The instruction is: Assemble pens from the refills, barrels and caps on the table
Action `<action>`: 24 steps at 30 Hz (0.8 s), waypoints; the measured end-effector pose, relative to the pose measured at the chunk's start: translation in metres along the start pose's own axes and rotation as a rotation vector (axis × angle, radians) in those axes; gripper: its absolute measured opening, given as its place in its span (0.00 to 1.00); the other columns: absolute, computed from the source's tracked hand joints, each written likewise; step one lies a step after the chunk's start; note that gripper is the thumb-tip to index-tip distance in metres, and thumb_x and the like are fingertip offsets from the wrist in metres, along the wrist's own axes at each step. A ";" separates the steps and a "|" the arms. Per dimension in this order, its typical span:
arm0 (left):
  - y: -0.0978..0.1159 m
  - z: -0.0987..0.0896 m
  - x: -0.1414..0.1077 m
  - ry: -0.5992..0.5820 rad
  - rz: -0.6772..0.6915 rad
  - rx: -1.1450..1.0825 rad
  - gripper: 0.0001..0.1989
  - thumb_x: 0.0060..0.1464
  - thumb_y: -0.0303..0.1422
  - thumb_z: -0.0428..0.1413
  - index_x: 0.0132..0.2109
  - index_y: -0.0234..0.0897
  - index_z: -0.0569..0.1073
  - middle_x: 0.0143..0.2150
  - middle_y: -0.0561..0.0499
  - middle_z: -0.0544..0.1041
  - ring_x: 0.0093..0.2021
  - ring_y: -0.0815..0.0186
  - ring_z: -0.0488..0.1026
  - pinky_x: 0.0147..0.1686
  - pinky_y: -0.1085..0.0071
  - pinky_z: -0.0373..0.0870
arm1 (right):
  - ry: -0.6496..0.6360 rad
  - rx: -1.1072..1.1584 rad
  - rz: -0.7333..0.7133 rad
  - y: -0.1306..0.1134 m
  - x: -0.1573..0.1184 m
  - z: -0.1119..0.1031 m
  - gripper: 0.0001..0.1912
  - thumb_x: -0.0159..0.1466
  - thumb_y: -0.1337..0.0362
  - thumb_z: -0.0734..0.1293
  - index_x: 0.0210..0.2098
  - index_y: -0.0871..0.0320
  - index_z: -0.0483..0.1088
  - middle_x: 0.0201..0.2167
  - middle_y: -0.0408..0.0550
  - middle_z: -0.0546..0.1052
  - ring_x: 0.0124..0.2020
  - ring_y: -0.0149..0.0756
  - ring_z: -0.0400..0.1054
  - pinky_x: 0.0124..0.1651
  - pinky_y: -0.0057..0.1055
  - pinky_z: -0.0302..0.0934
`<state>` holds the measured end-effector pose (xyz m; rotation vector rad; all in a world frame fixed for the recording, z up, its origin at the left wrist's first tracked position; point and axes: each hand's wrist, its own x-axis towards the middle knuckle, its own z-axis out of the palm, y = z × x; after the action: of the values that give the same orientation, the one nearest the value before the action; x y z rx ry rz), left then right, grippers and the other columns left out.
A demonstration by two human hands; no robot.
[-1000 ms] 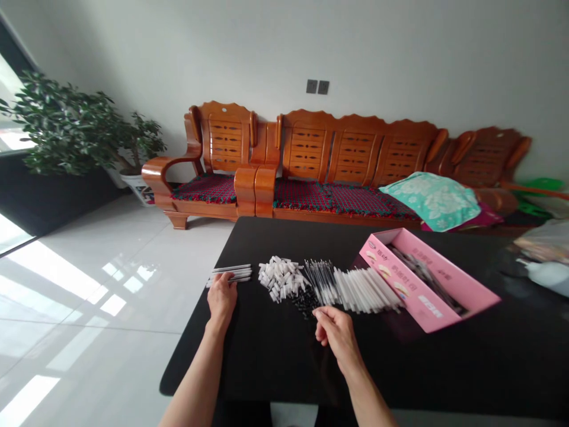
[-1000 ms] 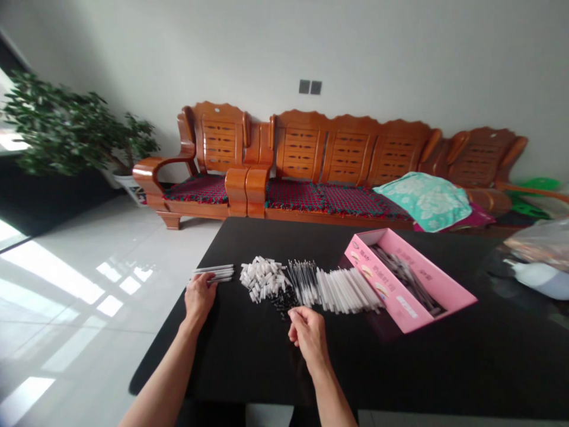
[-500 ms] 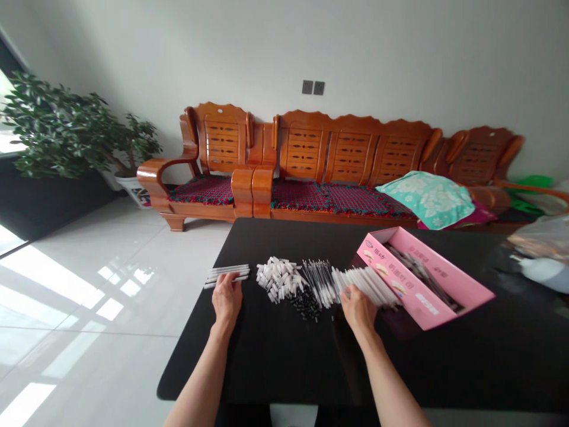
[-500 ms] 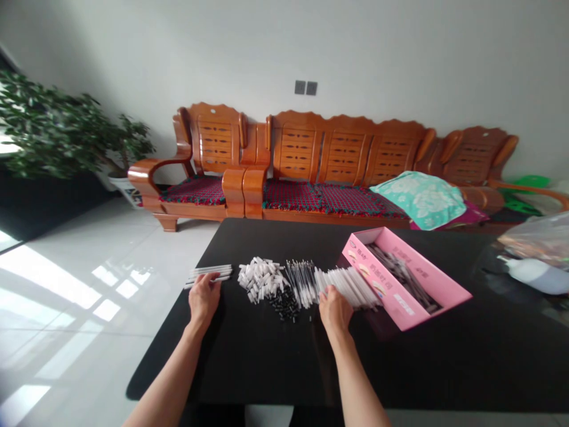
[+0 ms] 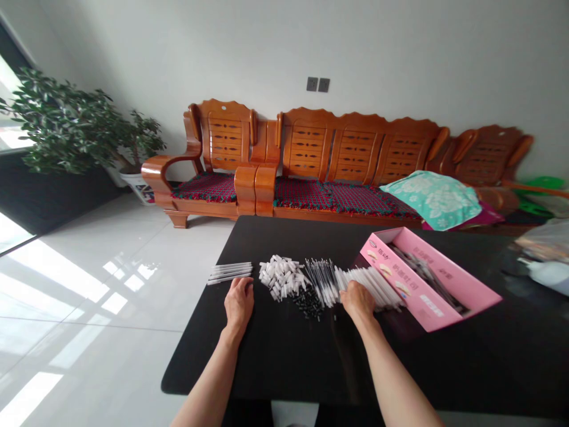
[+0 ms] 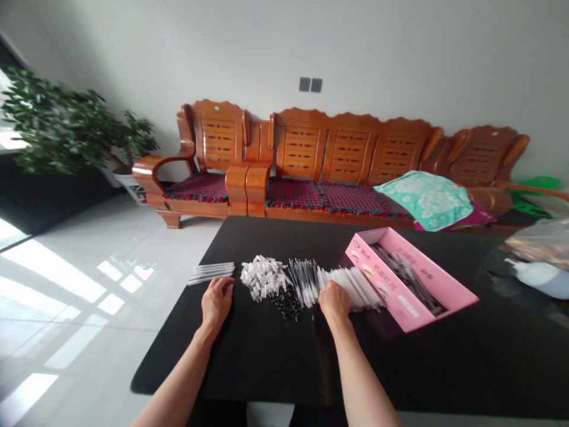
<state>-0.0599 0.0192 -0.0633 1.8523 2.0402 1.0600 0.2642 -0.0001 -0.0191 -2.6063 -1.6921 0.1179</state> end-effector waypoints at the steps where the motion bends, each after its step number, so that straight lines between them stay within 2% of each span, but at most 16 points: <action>1: 0.000 0.000 0.000 0.000 0.002 -0.002 0.09 0.59 0.28 0.52 0.43 0.40 0.76 0.45 0.49 0.76 0.38 0.64 0.75 0.38 0.71 0.67 | -0.017 0.019 0.021 0.001 0.003 0.000 0.13 0.63 0.62 0.64 0.39 0.63 0.76 0.40 0.66 0.80 0.43 0.52 0.76 0.37 0.35 0.62; 4: -0.001 0.000 -0.001 0.000 0.005 -0.011 0.09 0.59 0.28 0.52 0.43 0.40 0.76 0.44 0.48 0.76 0.38 0.64 0.75 0.38 0.71 0.67 | -0.017 0.089 0.060 0.006 0.009 -0.002 0.12 0.61 0.63 0.63 0.36 0.62 0.76 0.39 0.66 0.80 0.42 0.53 0.76 0.36 0.36 0.62; 6: -0.001 0.000 -0.001 0.000 0.006 -0.017 0.09 0.59 0.28 0.52 0.43 0.40 0.76 0.44 0.49 0.76 0.38 0.64 0.75 0.38 0.71 0.67 | -0.002 0.204 0.057 0.009 0.007 -0.003 0.11 0.59 0.63 0.62 0.30 0.61 0.75 0.35 0.63 0.81 0.39 0.51 0.77 0.34 0.35 0.62; 8: -0.001 0.000 -0.001 0.002 0.004 -0.022 0.09 0.59 0.28 0.52 0.43 0.40 0.76 0.44 0.49 0.76 0.39 0.64 0.75 0.38 0.71 0.67 | -0.025 0.442 0.061 0.011 0.001 -0.003 0.10 0.58 0.61 0.62 0.25 0.59 0.72 0.25 0.57 0.80 0.30 0.46 0.76 0.27 0.31 0.61; 10: -0.001 0.000 -0.001 0.006 0.001 -0.026 0.09 0.59 0.28 0.52 0.43 0.40 0.76 0.44 0.49 0.76 0.39 0.64 0.75 0.38 0.71 0.67 | -0.097 0.788 0.099 0.011 -0.009 0.000 0.11 0.58 0.59 0.60 0.24 0.57 0.68 0.16 0.49 0.75 0.18 0.39 0.71 0.19 0.28 0.55; 12: 0.000 -0.001 -0.001 0.009 -0.004 -0.029 0.09 0.59 0.28 0.52 0.43 0.40 0.77 0.44 0.49 0.76 0.39 0.64 0.75 0.38 0.71 0.66 | -0.134 1.085 0.080 0.011 -0.022 0.007 0.11 0.57 0.57 0.61 0.24 0.57 0.65 0.15 0.46 0.74 0.15 0.37 0.69 0.14 0.26 0.51; 14: 0.003 -0.002 -0.001 0.008 -0.005 -0.043 0.09 0.59 0.29 0.52 0.42 0.40 0.77 0.43 0.49 0.76 0.38 0.64 0.74 0.38 0.71 0.66 | -0.149 1.220 0.061 0.010 -0.033 0.018 0.11 0.57 0.56 0.62 0.23 0.56 0.64 0.15 0.45 0.73 0.15 0.34 0.67 0.13 0.24 0.49; 15: 0.007 -0.002 -0.001 0.007 -0.001 -0.059 0.09 0.58 0.29 0.53 0.42 0.40 0.77 0.42 0.49 0.76 0.37 0.64 0.74 0.37 0.71 0.66 | -0.117 1.242 0.068 0.010 -0.038 0.023 0.11 0.57 0.56 0.63 0.23 0.56 0.63 0.14 0.43 0.72 0.13 0.32 0.64 0.12 0.23 0.47; 17: 0.020 0.000 -0.001 -0.001 0.025 -0.114 0.08 0.58 0.30 0.54 0.40 0.40 0.78 0.39 0.49 0.76 0.34 0.65 0.73 0.37 0.71 0.66 | -0.036 1.276 0.060 0.010 -0.046 0.033 0.12 0.58 0.57 0.64 0.23 0.57 0.63 0.12 0.39 0.68 0.12 0.27 0.59 0.14 0.22 0.49; 20: 0.053 0.010 -0.004 -0.056 0.083 -0.207 0.07 0.56 0.30 0.55 0.36 0.38 0.78 0.33 0.50 0.76 0.30 0.67 0.71 0.34 0.72 0.64 | 0.063 1.288 0.013 0.010 -0.051 0.043 0.14 0.60 0.56 0.65 0.23 0.57 0.64 0.11 0.36 0.64 0.13 0.26 0.57 0.17 0.23 0.53; 22: 0.081 0.021 -0.007 -0.135 0.119 -0.218 0.07 0.56 0.30 0.56 0.33 0.39 0.78 0.32 0.51 0.76 0.28 0.69 0.70 0.33 0.73 0.63 | 0.077 1.285 0.006 0.010 -0.050 0.047 0.14 0.60 0.56 0.66 0.23 0.57 0.65 0.11 0.36 0.64 0.13 0.27 0.57 0.17 0.23 0.54; 24: 0.108 0.035 -0.009 -0.229 0.161 -0.180 0.07 0.56 0.31 0.55 0.34 0.40 0.79 0.34 0.51 0.77 0.30 0.69 0.71 0.33 0.74 0.62 | 0.072 1.309 0.030 0.011 -0.048 0.048 0.14 0.60 0.56 0.66 0.23 0.57 0.65 0.11 0.36 0.64 0.13 0.27 0.57 0.16 0.23 0.52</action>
<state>0.0476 0.0201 -0.0262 1.9670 1.6384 0.9802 0.2510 -0.0496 -0.0654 -1.5769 -0.9406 0.7927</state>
